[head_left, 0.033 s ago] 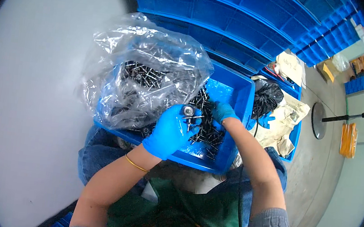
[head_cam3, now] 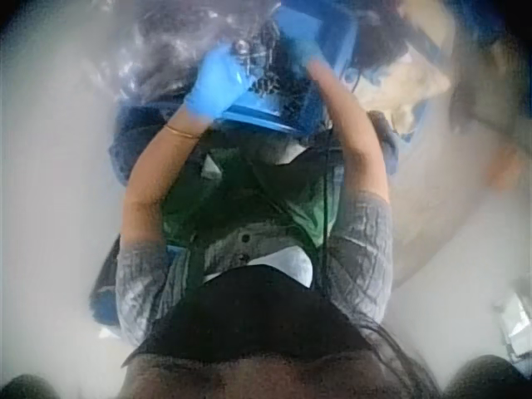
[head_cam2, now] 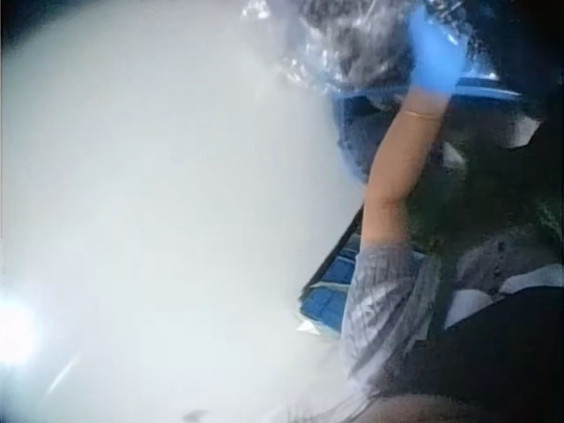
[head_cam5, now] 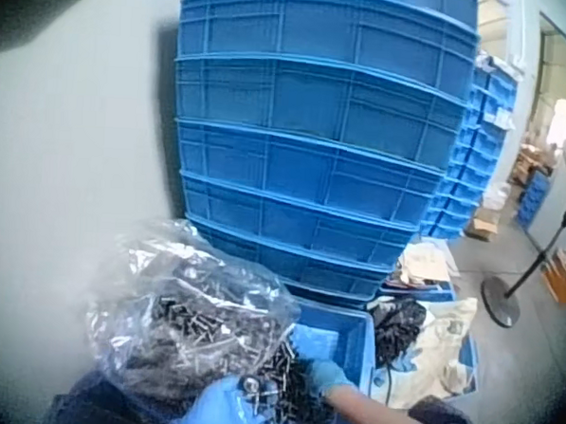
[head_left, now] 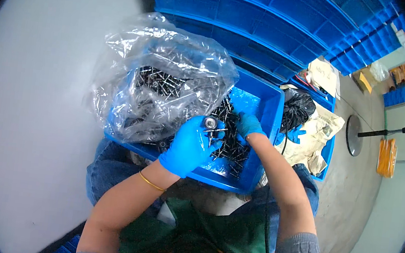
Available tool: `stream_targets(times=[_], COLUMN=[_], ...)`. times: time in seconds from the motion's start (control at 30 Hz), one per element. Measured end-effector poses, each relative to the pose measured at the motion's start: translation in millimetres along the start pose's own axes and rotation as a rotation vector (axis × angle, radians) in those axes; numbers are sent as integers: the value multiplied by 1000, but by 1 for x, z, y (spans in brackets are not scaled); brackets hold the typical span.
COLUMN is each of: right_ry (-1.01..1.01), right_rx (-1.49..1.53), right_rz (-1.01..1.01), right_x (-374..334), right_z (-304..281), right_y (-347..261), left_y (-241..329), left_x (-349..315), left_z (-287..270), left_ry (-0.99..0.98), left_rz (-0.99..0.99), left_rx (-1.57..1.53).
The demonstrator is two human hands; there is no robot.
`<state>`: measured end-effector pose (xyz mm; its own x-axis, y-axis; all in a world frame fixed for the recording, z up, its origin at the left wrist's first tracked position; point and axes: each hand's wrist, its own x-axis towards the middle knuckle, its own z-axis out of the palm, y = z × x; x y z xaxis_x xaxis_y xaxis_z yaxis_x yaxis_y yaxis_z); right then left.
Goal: The person sits on the floor with a blue bin on their lap and repeatedly picks small metal parts from the bin. They use a handheld rotary tool to grind or deburr the parts one by one, then place them back into the bin. The process continues with multiple parts handled individually.
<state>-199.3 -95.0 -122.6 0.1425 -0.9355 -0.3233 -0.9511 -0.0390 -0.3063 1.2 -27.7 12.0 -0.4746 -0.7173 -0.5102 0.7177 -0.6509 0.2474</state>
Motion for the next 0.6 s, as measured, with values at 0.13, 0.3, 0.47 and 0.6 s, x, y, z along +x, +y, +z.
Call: stream_targets(times=[0.13, 0.3, 0.47, 0.6], right_ry=[62, -36, 103, 129], right_rx=[97, 42, 7, -87], right_rz=[29, -9, -213, -156], right_x=[-5, -9, -15, -27], right_z=[3, -1, 5, -20], right_y=[4, 15, 23, 0], left_y=[3, 2, -1, -4], left_x=[-2, -3, 3, 6], left_z=[-4, -4, -3, -6], left_ry=[39, 32, 43, 44], left_rz=[5, 21, 4, 13], left_rx=[4, -4, 1, 3])
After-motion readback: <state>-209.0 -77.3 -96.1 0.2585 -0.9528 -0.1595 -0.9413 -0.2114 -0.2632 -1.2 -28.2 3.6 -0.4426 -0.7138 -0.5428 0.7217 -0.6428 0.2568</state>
